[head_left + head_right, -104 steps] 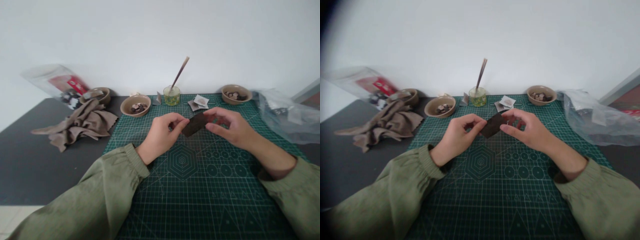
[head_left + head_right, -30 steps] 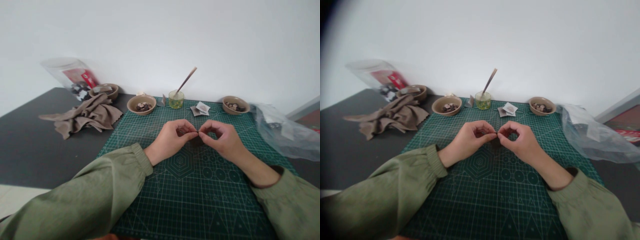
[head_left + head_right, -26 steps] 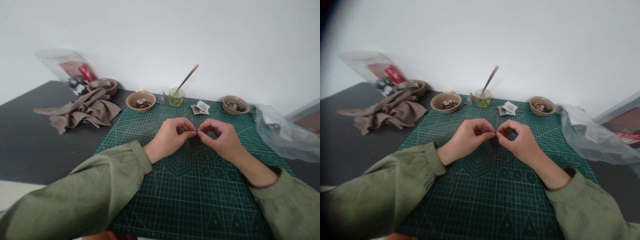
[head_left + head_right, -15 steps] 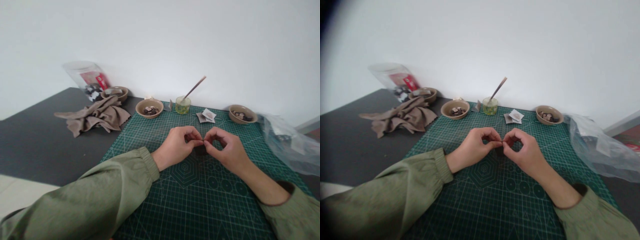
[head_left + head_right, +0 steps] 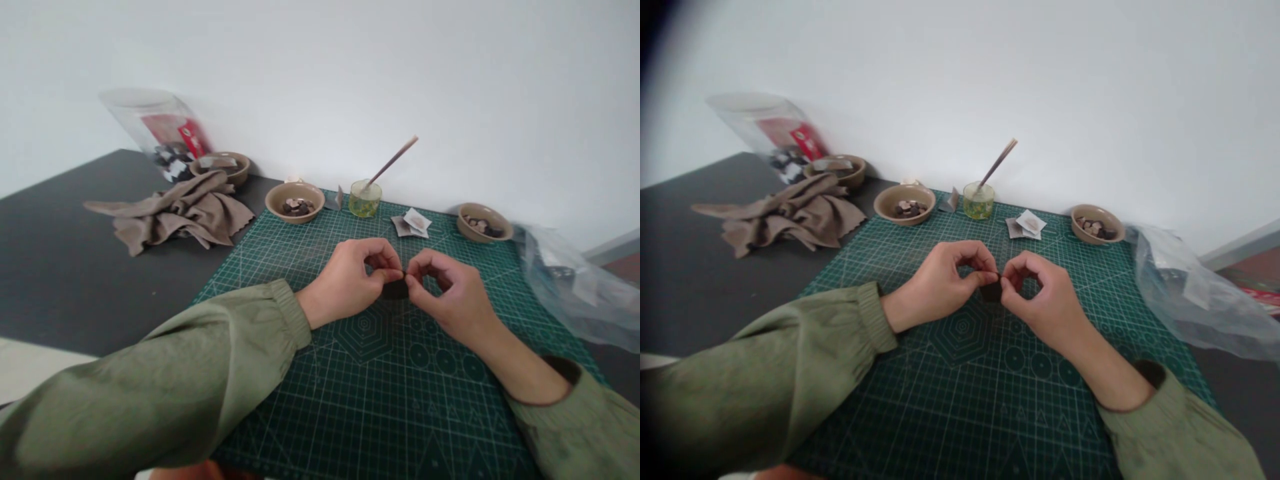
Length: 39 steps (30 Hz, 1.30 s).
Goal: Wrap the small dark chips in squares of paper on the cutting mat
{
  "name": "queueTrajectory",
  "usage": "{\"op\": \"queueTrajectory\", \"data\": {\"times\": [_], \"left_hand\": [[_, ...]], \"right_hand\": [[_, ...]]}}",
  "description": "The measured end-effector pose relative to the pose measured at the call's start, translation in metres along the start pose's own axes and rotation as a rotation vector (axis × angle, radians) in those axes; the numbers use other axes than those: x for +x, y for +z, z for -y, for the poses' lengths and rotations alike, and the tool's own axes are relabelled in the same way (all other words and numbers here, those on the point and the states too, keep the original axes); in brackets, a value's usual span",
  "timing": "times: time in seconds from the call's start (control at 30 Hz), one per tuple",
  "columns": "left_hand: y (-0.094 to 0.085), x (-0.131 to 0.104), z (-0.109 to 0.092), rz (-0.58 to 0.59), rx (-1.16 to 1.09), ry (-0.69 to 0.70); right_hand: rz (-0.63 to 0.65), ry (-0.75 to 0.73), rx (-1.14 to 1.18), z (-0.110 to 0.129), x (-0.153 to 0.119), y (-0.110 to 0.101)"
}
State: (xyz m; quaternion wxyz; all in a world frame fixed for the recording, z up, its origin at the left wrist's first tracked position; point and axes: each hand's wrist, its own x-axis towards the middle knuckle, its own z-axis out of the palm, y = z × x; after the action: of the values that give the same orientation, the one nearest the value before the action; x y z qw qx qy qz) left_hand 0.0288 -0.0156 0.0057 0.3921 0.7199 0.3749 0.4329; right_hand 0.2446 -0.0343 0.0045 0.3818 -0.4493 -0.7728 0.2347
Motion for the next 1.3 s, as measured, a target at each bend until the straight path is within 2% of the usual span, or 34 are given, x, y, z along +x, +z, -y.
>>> {"op": "queueTrajectory", "data": {"times": [0.23, 0.33, 0.63, 0.83, 1.03, 1.3], "left_hand": [[0.000, 0.000, -0.001, 0.002, -0.036, -0.008], [-0.001, 0.000, -0.001, 0.040, -0.100, -0.028], [0.000, 0.001, 0.002, 0.073, -0.120, -0.059], [0.003, -0.002, 0.002, 0.011, -0.095, -0.050], [0.002, -0.003, -0.002, -0.068, -0.073, 0.022], [-0.002, 0.000, 0.002, -0.108, -0.102, 0.076]], "right_hand": [[-0.001, -0.040, -0.065, 0.001, -0.002, -0.002], [-0.018, -0.042, -0.134, -0.003, -0.003, -0.003], [-0.056, -0.064, -0.157, -0.010, -0.005, -0.001], [-0.046, -0.111, -0.156, -0.003, -0.003, 0.002], [-0.062, -0.130, -0.158, 0.001, -0.003, 0.003], [-0.076, -0.132, -0.126, 0.001, -0.001, 0.003]]}}
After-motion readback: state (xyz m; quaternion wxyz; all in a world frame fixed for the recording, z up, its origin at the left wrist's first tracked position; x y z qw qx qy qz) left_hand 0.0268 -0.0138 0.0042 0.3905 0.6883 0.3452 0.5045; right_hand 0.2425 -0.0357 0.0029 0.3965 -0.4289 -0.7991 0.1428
